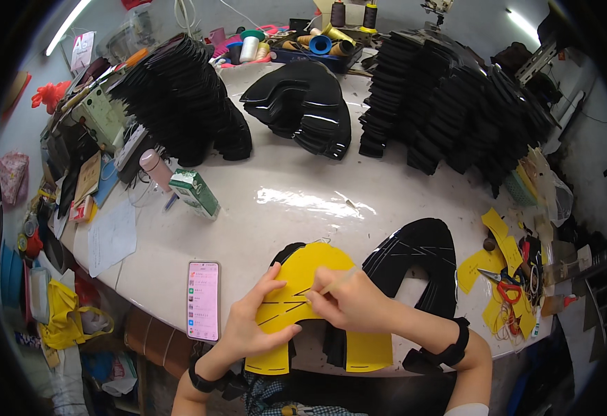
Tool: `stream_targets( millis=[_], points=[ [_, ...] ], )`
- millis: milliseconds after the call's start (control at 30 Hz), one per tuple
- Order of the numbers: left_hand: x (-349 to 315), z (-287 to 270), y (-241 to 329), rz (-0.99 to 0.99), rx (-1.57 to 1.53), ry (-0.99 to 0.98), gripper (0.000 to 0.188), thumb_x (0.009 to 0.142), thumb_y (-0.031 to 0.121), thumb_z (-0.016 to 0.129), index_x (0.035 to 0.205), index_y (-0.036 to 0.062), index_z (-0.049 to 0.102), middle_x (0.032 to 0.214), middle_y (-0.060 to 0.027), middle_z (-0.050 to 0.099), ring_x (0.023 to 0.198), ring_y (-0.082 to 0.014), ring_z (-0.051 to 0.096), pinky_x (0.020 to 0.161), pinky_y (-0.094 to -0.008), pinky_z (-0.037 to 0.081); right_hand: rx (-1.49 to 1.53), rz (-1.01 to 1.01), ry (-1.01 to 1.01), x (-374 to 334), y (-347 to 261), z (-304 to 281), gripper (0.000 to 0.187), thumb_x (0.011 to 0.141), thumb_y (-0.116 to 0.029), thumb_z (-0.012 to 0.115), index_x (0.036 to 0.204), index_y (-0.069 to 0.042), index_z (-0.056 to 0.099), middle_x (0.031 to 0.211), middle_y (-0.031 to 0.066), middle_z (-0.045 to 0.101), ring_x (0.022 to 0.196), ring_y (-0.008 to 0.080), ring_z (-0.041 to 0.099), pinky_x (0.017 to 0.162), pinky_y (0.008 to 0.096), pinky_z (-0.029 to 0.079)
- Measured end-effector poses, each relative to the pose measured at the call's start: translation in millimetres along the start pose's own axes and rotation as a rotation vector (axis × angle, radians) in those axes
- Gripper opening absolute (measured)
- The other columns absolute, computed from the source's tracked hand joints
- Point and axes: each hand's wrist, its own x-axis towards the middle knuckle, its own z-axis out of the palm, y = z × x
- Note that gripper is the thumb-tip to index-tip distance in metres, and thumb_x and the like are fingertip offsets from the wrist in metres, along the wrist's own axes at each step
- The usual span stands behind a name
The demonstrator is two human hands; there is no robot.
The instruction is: Tracing a yellow template onto black shoe components using a silver pen.
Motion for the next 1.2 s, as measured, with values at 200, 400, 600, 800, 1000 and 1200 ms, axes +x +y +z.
stream_targets(
  millis=[200, 400, 600, 800, 1000, 1200],
  points=[
    [-0.3, -1.2, 0.9, -0.041, -0.005, -0.023, 0.059, 0.066, 0.02, 0.076, 0.115, 0.0017, 0.049, 0.135, -0.0249, 0.037, 0.124, -0.0386, 0.039, 0.097, -0.0401, 0.039, 0.08, 0.053, 0.075, -5.3, 1.7, 3.0, 0.016, 0.08, -0.009, 0.06, 0.073, -0.003, 0.047, 0.061, 0.0092, 0.056, 0.048, 0.0211, 0.056, 0.046, 0.0293, 0.044],
    [1.2, -0.7, 0.3, -0.042, -0.022, -0.022, 0.057, 0.066, 0.02, 0.076, 0.112, -0.0008, 0.051, 0.134, -0.0271, 0.037, 0.123, -0.0388, 0.041, 0.097, -0.0399, 0.039, -0.128, -0.132, 0.064, -3.8, 2.5, 9.0, 0.015, 0.078, -0.009, 0.062, 0.075, -0.004, 0.048, 0.064, 0.0079, 0.052, 0.056, 0.0226, 0.055, 0.05, 0.0307, 0.045],
    [4.9, -4.0, 7.6, -0.008, 0.083, -0.058, 0.059, 0.064, 0.02, 0.076, 0.113, -0.0011, 0.05, 0.134, -0.0277, 0.037, 0.122, -0.0399, 0.041, 0.097, -0.0402, 0.039, -0.168, -0.163, -0.004, -6.0, 3.0, 9.2, 0.013, 0.084, -0.013, 0.056, 0.079, -0.003, 0.05, 0.069, 0.008, 0.054, 0.063, 0.0222, 0.058, 0.056, 0.0288, 0.047],
    [11.3, 0.3, 20.4, 0.024, 0.26, -0.089, 0.055, 0.064, 0.017, 0.074, 0.11, -0.0004, 0.051, 0.133, -0.0301, 0.035, 0.118, -0.0421, 0.043, 0.095, -0.0404, 0.039, 0.288, 0.191, 0.306, -16.2, 6.1, -10.6, 0.012, 0.088, -0.009, 0.053, 0.092, 0.001, 0.056, 0.076, 0.011, 0.062, 0.063, 0.0171, 0.062, 0.059, 0.0242, 0.049],
    [5.6, 4.0, 15.6, 0.123, 0.296, -0.015, 0.055, 0.063, 0.015, 0.074, 0.111, 0.0022, 0.051, 0.132, -0.03, 0.035, 0.119, -0.0437, 0.039, 0.099, -0.0447, 0.034, -0.538, 0.141, 0.202, -19.5, 10.0, -21.4, 0.023, 0.079, -0.005, 0.061, 0.102, -0.001, 0.058, 0.083, 0.0129, 0.059, 0.074, 0.026, 0.06, 0.061, 0.0306, 0.048],
    [1.8, 0.7, 13.0, 0.259, 0.182, 0.079, 0.061, 0.061, 0.006, 0.074, 0.116, 0.0036, 0.047, 0.131, -0.0234, 0.033, 0.119, -0.0397, 0.041, 0.096, -0.0424, 0.04, -0.002, 0.014, 0.254, -20.1, -12.7, -44.2, 0.023, 0.089, -0.012, 0.05, 0.107, -0.001, 0.058, 0.086, 0.0113, 0.058, 0.07, 0.0184, 0.056, 0.06, 0.0274, 0.046]
  ],
)
